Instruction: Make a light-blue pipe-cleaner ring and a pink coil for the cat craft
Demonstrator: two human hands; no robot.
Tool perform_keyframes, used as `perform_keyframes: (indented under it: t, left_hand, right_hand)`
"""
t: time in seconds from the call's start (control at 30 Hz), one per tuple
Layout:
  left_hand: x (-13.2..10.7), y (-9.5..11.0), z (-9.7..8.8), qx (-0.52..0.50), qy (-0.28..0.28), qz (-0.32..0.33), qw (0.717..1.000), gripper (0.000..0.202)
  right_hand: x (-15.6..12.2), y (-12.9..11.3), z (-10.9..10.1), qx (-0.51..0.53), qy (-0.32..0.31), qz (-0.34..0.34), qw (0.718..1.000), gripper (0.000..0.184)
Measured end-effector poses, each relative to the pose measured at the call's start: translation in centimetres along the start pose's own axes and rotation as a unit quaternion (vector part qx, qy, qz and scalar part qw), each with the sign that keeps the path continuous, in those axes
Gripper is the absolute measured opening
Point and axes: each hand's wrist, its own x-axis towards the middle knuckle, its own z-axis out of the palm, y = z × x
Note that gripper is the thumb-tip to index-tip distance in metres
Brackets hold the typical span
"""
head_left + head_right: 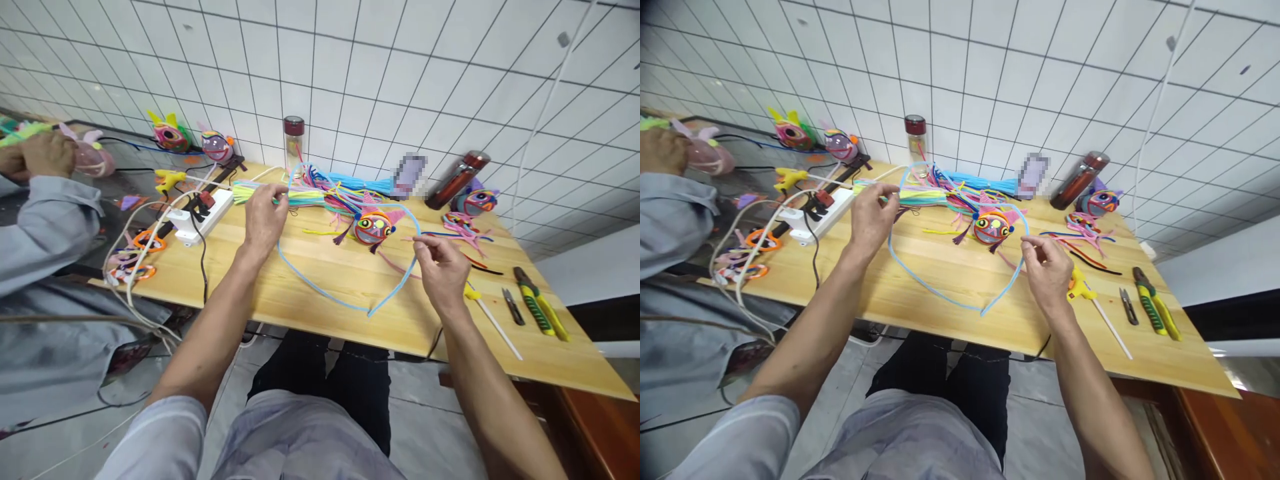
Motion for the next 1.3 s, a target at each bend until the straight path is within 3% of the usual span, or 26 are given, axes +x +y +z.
perform_keyframes:
  t: [0.17, 0.33, 0.43, 0.6, 0.8, 0.97, 1.1, 1.17, 1.3]
  left_hand:
    - [0.8, 2.2, -1.3, 0.002, 0.001, 0.020, 1.000, 0.020]
    - [-0.3, 1.3, -3.4, 0.001, 0.048, -0.027, 0.999, 0.018]
    - [0.0, 0.5, -3.2, -0.019, 0.053, -0.030, 0.998, 0.017]
    - [3.0, -0.6, 0.2, -0.055, 0.030, 0.011, 0.998, 0.010]
    - [7.6, -1.5, 6.6, -0.092, -0.033, 0.056, 0.994, 0.011]
    - [10.0, -1.7, 11.0, -0.028, -0.098, 0.056, 0.993, 0.014]
    - [8.7, -1.6, 12.0, 0.005, -0.106, 0.035, 0.994, 0.021]
    - [6.8, -1.6, 11.7, 0.006, -0.096, 0.059, 0.994, 0.028]
    - [2.2, -1.2, 10.4, 0.021, -0.160, 0.106, 0.981, 0.032]
  right_hand:
    - [0.1, 0.2, -0.2, 0.032, -0.036, 0.009, 0.999, 0.023]
    - [0.1, -1.5, 0.1, 0.035, -0.043, -0.055, 0.997, 0.018]
    - [0.5, -1.8, 0.4, 0.033, -0.032, -0.062, 0.997, 0.016]
    - [1.6, 0.3, 0.7, 0.057, 0.012, 0.018, 0.998, 0.019]
    - [3.6, 4.0, 1.0, 0.052, 0.056, 0.078, 0.994, 0.023]
    - [6.3, 7.9, 1.6, 0.006, 0.077, 0.119, 0.990, 0.028]
    - [6.8, 11.3, 2.1, -0.049, 0.038, 0.184, 0.981, 0.035]
    - [6.3, 12.7, 2.4, -0.056, 0.029, 0.202, 0.977, 0.040]
    - [5.1, 14.5, 2.9, -0.063, -0.008, 0.216, 0.974, 0.043]
